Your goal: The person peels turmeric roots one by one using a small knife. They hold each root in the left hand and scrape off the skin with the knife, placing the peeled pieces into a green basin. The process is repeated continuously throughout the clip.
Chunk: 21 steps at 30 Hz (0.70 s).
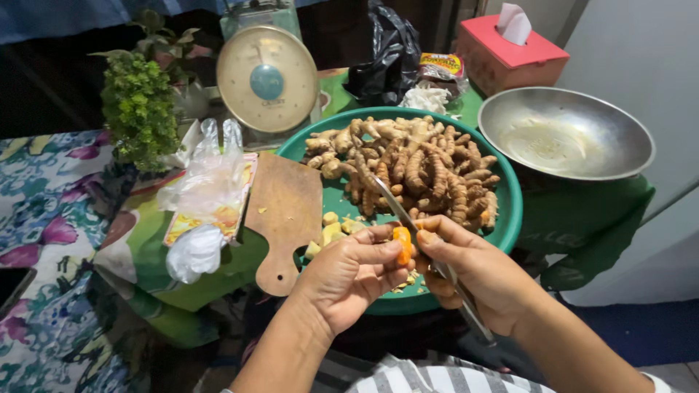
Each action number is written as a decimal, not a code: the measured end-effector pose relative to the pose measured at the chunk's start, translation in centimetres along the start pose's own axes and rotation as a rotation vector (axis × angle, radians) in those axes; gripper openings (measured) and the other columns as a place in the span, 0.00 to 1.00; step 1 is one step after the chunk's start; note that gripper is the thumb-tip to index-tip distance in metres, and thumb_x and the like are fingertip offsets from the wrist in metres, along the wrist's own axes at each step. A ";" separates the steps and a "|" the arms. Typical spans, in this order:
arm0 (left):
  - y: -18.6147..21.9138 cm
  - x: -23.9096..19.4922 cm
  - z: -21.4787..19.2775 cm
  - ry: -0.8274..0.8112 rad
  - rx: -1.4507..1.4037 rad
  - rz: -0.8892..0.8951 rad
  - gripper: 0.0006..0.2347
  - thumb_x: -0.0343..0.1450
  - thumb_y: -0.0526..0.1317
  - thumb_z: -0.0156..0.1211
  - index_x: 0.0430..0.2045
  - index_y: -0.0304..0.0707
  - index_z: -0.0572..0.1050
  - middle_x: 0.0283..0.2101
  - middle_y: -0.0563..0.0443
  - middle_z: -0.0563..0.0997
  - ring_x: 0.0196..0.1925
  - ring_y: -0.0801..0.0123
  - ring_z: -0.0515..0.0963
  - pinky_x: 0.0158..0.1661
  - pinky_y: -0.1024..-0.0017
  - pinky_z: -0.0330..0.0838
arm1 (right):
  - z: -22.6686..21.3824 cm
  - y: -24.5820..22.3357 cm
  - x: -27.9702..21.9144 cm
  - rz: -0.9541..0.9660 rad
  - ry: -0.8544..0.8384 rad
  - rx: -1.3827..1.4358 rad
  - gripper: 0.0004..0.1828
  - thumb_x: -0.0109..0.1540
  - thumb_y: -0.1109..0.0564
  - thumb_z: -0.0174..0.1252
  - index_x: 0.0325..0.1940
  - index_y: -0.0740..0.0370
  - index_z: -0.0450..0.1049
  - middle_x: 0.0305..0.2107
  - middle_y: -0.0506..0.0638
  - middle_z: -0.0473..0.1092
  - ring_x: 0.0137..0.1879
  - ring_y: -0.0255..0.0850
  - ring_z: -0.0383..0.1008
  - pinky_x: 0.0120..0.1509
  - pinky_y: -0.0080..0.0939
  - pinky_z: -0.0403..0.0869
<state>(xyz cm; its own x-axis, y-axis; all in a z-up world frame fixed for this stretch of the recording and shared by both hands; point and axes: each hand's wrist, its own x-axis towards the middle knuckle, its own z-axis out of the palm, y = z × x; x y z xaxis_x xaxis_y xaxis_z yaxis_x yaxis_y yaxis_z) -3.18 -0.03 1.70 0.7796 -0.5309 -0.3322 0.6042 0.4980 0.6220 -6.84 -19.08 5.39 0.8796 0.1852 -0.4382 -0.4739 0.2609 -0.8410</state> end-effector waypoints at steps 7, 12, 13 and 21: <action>-0.5 1.1 0.5 0.087 -0.065 0.027 0.15 0.67 0.30 0.62 0.47 0.39 0.72 0.37 0.48 0.80 0.38 0.64 0.81 0.41 0.68 0.82 | -2.2 1.1 -0.2 0.018 -0.074 0.139 0.23 0.63 0.50 0.52 0.64 0.44 0.70 0.25 0.43 0.65 0.21 0.30 0.60 0.21 0.29 0.56; -0.3 1.3 0.3 0.066 -0.011 0.075 0.15 0.68 0.30 0.63 0.49 0.38 0.73 0.37 0.49 0.80 0.36 0.69 0.80 0.39 0.71 0.80 | -2.2 1.0 -0.3 -0.049 -0.144 0.101 0.28 0.63 0.51 0.52 0.69 0.44 0.67 0.26 0.45 0.66 0.21 0.30 0.59 0.21 0.30 0.56; -0.3 1.3 0.2 0.061 -0.006 0.075 0.15 0.68 0.30 0.63 0.49 0.37 0.73 0.38 0.50 0.80 0.37 0.69 0.80 0.38 0.71 0.80 | -2.2 1.1 -0.5 -0.058 -0.146 0.059 0.28 0.63 0.52 0.52 0.70 0.44 0.67 0.25 0.45 0.66 0.21 0.30 0.59 0.21 0.30 0.55; 0.1 0.6 0.1 -0.031 0.071 0.087 0.16 0.66 0.28 0.57 0.49 0.31 0.73 0.40 0.48 0.81 0.37 0.68 0.80 0.40 0.74 0.78 | -1.5 0.5 -2.0 -0.124 -0.123 -0.244 0.34 0.64 0.51 0.52 0.76 0.39 0.65 0.26 0.45 0.66 0.22 0.29 0.58 0.22 0.28 0.55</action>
<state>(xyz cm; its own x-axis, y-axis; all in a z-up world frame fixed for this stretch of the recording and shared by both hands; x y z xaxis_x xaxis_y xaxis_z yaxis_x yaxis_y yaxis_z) -2.70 -0.33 1.62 0.8226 -0.5089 -0.2537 0.5204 0.4938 0.6967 -8.78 -20.72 5.32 0.9115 0.2836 -0.2978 -0.3258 0.0565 -0.9437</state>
